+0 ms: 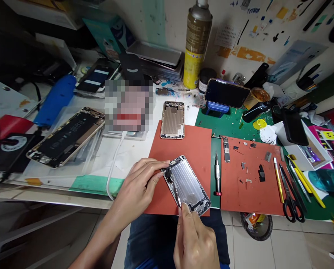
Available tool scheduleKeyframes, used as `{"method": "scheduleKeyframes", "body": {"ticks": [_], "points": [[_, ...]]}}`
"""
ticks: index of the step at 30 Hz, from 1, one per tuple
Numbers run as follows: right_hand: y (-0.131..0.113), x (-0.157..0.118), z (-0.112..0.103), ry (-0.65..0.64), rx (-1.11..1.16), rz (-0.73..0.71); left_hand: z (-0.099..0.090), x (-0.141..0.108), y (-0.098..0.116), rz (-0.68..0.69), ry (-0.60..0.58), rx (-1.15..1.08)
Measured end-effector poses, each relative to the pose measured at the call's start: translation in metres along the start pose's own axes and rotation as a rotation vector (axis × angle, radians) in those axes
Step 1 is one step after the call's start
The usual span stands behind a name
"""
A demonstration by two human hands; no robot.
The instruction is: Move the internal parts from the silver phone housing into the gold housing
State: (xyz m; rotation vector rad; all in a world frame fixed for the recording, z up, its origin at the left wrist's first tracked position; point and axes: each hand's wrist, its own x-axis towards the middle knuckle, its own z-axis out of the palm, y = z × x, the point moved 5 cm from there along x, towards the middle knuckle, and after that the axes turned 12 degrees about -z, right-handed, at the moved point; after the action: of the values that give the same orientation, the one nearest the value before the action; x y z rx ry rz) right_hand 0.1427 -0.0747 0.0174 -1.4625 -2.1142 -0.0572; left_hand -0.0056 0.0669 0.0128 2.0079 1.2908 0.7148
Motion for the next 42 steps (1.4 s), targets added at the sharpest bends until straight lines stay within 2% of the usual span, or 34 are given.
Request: {"method": "scheduleKeyframes", "body": {"ticks": [9, 22, 31, 37, 42], "points": [[0.0059, -0.0019, -0.0042, 0.014, 0.049, -0.008, -0.0005, -0.0013, 0.0000, -0.004, -0.003, -0.014], [0.0097, -0.0018, 0.0013, -0.021, 0.101, 0.015, -0.0003, -0.0026, -0.0045, -0.059, -0.030, -0.019], [0.0025, -0.0086, 0.0008, 0.071, -0.212, -0.038, 0.0002, -0.0032, -0.0050, -0.073, -0.025, -0.016], [0.0024, -0.0085, 0.0028, 0.049, -0.184, 0.038, 0.0003, -0.0030, -0.0042, -0.061, -0.022, -0.011], [0.0017, -0.0069, 0.0024, 0.112, -0.165, 0.104, 0.0002, -0.0027, -0.0047, -0.067, -0.023, -0.012]]}}
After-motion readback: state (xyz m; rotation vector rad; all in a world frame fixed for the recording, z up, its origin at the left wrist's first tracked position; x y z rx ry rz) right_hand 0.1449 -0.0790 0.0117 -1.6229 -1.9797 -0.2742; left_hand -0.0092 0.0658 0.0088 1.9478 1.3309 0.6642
